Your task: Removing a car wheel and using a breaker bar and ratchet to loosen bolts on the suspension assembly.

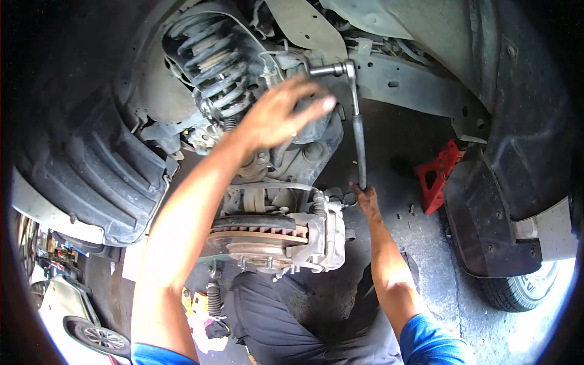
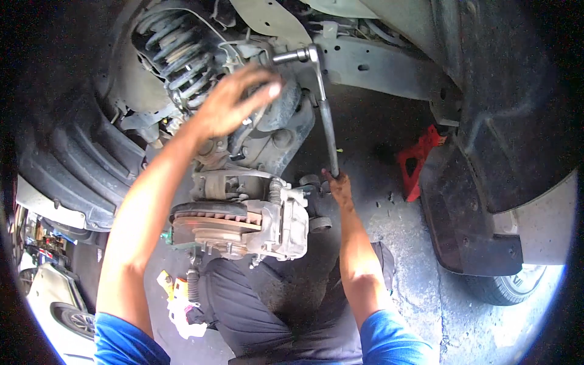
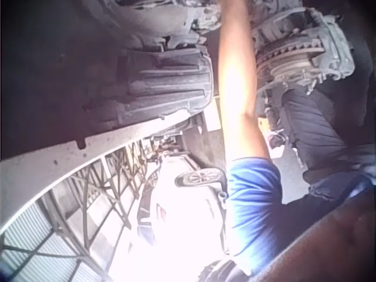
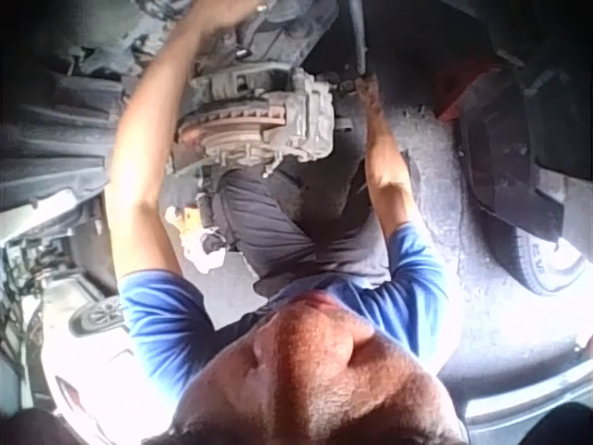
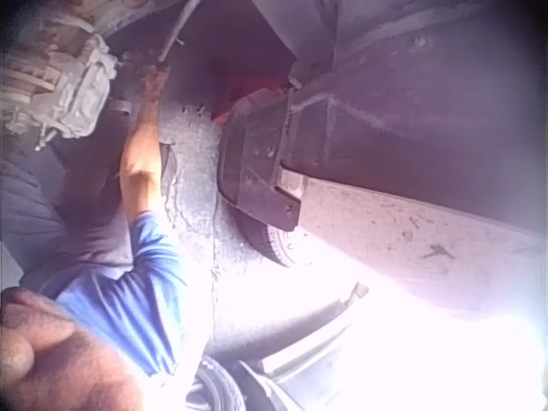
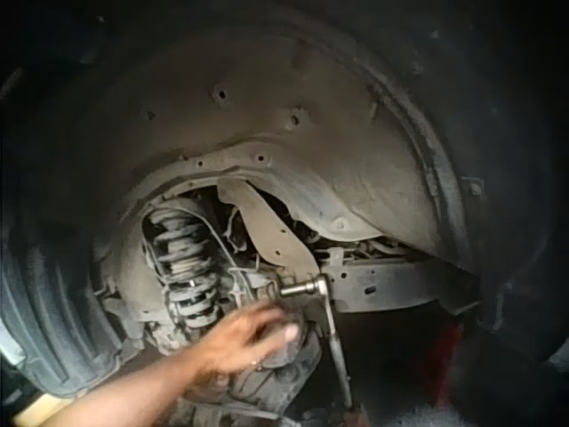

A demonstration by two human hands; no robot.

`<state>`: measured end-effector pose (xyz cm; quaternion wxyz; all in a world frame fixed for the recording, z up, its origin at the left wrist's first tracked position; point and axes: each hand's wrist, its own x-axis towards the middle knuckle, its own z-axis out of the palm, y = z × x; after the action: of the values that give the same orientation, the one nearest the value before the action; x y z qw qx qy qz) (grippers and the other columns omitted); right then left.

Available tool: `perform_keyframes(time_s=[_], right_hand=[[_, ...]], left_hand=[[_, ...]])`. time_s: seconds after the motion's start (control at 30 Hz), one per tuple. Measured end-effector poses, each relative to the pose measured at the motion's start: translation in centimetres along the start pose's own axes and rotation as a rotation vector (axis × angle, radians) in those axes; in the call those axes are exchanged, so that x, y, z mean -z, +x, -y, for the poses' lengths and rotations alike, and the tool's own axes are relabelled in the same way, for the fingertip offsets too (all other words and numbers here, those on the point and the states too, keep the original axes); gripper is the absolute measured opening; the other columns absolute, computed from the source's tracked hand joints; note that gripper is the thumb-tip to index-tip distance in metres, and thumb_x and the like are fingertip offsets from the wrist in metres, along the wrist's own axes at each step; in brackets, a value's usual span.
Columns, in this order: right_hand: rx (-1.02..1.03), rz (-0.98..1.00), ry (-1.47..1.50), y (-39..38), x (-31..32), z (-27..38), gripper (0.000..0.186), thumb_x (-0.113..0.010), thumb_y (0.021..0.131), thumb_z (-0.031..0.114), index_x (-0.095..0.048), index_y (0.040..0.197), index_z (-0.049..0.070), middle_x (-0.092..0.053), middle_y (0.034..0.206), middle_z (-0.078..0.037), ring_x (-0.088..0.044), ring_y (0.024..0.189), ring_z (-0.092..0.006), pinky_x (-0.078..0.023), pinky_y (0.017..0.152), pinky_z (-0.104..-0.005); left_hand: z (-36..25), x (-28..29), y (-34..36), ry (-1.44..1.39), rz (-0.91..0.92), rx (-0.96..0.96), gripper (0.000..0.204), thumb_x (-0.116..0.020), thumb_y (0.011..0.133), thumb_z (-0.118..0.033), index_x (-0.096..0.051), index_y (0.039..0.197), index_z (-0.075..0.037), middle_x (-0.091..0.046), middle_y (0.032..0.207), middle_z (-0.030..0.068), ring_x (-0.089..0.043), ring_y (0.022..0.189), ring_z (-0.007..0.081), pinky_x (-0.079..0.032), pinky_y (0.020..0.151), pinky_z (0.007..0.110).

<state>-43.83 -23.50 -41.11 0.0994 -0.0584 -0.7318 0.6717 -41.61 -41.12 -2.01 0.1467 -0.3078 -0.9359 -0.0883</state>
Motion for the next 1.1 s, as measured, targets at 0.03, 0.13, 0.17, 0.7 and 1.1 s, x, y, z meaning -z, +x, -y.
perform_keyframes(time_s=[0.03, 0.13, 0.17, 0.7, 1.1], right_hand=[[-0.012, -0.005, 0.003, 0.5, 0.1, -0.4, 0.056, -0.073, 0.076, 0.051, -0.057, 0.066, -0.002, -0.047, 0.056, -0.006, -0.04, 0.056, -0.0161, -0.038, 0.051, -0.0357], [-0.091, 0.058, -0.064, 0.9, -0.8, -1.0, 0.052, -0.072, 0.077, 0.05, -0.057, 0.063, 0.002, -0.047, 0.054, -0.003, -0.04, 0.053, -0.0138, -0.034, 0.049, -0.0338], [-0.129, 0.103, -0.04, 0.8, -2.1, -0.6, 0.047, -0.07, 0.079, 0.046, -0.056, 0.06, 0.005, -0.047, 0.053, 0.0, -0.04, 0.051, -0.0112, -0.032, 0.047, -0.0325], [-0.099, 0.038, 0.12, 4.0, 0.7, -6.5, 0.041, -0.071, 0.08, 0.043, -0.064, 0.075, 0.003, -0.057, 0.064, -0.008, -0.043, 0.059, -0.0176, -0.038, 0.059, -0.034], [-0.206, 0.054, 0.034, 1.9, -1.5, -1.7, 0.039, -0.077, 0.079, 0.038, -0.058, 0.057, 0.012, -0.045, 0.053, 0.007, -0.038, 0.048, -0.0065, -0.028, 0.046, -0.03]], left_hand=[[0.3, -0.2, -2.0, 0.085, 0.064, 0.01, 0.077, -0.039, 0.085, -0.072, -0.05, 0.132, -0.012, -0.039, 0.142, 0.019, -0.031, 0.136, 0.0377, -0.03, 0.112, 0.049], [1.7, -1.2, -5.9, 0.092, 0.013, -0.005, 0.065, -0.047, 0.089, -0.062, -0.043, 0.134, -0.016, -0.029, 0.146, 0.0173, -0.034, 0.133, 0.0407, -0.034, 0.109, 0.049], [1.7, -0.7, -6.6, 0.035, 0.002, -0.017, 0.061, -0.049, 0.09, -0.058, -0.042, 0.133, -0.016, -0.026, 0.148, 0.0173, -0.036, 0.132, 0.042, -0.036, 0.107, 0.049], [1.2, -2.3, -5.6, 0.031, -0.298, -0.365, 0.061, -0.071, 0.079, -0.028, -0.044, 0.127, 0.0, -0.048, 0.129, 0.023, -0.046, 0.125, 0.0358, -0.04, 0.105, 0.04], [2.0, -1.9, -7.3, 0.216, -0.151, -0.258, 0.084, -0.073, 0.067, -0.008, -0.03, 0.139, -0.002, -0.038, 0.141, 0.0161, -0.03, 0.138, 0.0288, -0.027, 0.116, 0.04]])
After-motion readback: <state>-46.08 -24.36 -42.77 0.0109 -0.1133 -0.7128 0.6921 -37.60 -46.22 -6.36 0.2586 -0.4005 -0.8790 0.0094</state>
